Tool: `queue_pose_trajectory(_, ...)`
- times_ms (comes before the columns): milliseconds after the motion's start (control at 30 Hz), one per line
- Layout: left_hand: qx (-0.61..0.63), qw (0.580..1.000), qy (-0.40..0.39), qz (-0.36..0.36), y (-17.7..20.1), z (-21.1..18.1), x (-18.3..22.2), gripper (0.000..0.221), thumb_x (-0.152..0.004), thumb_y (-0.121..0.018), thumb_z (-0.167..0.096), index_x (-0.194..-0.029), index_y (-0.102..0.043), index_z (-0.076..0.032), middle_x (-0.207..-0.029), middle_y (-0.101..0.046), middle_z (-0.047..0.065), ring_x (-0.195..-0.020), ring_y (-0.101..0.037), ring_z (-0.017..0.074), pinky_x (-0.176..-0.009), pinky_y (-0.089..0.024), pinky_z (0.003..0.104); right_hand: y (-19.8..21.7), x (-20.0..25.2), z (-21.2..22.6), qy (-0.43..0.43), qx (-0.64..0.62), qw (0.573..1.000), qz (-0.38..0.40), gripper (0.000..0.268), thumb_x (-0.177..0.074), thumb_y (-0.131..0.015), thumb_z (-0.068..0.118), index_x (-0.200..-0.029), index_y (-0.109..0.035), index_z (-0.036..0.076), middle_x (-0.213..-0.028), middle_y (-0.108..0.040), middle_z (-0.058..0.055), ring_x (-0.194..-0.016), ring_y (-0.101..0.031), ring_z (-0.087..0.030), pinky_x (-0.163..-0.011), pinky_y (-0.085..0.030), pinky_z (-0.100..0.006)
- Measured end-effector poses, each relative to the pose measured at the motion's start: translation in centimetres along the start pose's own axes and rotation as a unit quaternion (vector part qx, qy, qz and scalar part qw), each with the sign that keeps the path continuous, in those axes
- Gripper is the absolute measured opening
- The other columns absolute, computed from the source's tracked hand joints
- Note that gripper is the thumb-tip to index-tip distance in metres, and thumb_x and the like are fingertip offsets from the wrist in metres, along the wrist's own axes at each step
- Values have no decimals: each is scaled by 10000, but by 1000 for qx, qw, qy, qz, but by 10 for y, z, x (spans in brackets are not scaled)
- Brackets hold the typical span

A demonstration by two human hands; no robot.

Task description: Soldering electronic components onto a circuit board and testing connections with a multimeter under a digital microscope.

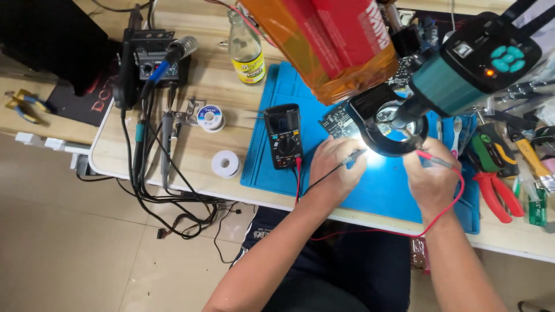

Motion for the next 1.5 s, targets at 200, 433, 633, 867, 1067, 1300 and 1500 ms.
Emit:
queue_pose_trajectory(200,105,992,-65,-3,41,-58,50,80,-1061,-694,-178,-1075,-723,-105,-1062,-786,58,-985,-734,319,-940,-521,480,52,56,87,111,17,993,-29,168,-1259,-700,7,-1206,-832,-84,-1150,-813,-176,-1080,-759,-285,-992,-596,-415)
queue_pose_trajectory(433,87,876,124,458,22,-74,151,491,-988,-619,-461,-1381,-720,-185,-1297,-772,195,-1259,-698,419,-1044,-530,485,29,262,-140,-41,111,952,282,423,-853,-810,234,-1272,-822,294,-1299,-877,107,-1167,-845,-52,-1104,-595,-263)
queue_pose_trajectory(633,-105,781,128,603,104,-68,151,441,-971,-573,-471,-1045,-734,-67,-973,-772,218,-1006,-725,483,-847,-546,537,25,436,-367,-577,-29,753,317,866,-953,-769,-241,-1682,-533,161,-1788,-430,-179,-1590,-522,-315,-1296,-411,-427)
queue_pose_trajectory(867,-377,902,-146,-151,337,-72,-33,382,-1040,-920,-104,-1304,-662,-2,-1293,-586,192,-1109,-557,366,-939,-468,471,28,448,-393,-773,-30,625,105,740,-1067,-761,473,-1719,-495,247,-1686,-514,-282,-1348,-581,-351,-996,-457,-437)
queue_pose_trajectory(1067,-442,888,117,-50,346,59,-93,310,-1074,-686,-418,-1187,-783,-146,-1126,-759,136,-1001,-729,475,-720,-550,640,21,303,-155,-283,214,869,346,703,-906,-795,336,-1557,-624,540,-1508,-777,197,-1360,-785,18,-1247,-549,-217)
queue_pose_trajectory(1300,-463,868,169,-58,357,53,-105,284,-1051,-641,-366,-1206,-786,-178,-1078,-823,170,-975,-759,493,-756,-566,626,-24,273,-80,-235,223,822,468,648,-1004,-674,487,-1599,-471,645,-1441,-740,328,-1341,-764,54,-1146,-582,-183)
queue_pose_trajectory(1500,-447,877,98,-146,383,4,-80,224,-1098,-702,-263,-1188,-866,-140,-1034,-845,30,-882,-778,302,-648,-585,436,-46,282,-66,-123,218,907,338,516,-934,-640,483,-1430,-686,619,-1158,-842,282,-1071,-838,-60,-926,-628,-290)
Point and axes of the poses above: each hand's wrist, its own x-axis away from the middle knuckle, its own y-axis out of the back of the hand, z = x × y, the point moved 9 cm from there along -x, towards the middle knuckle
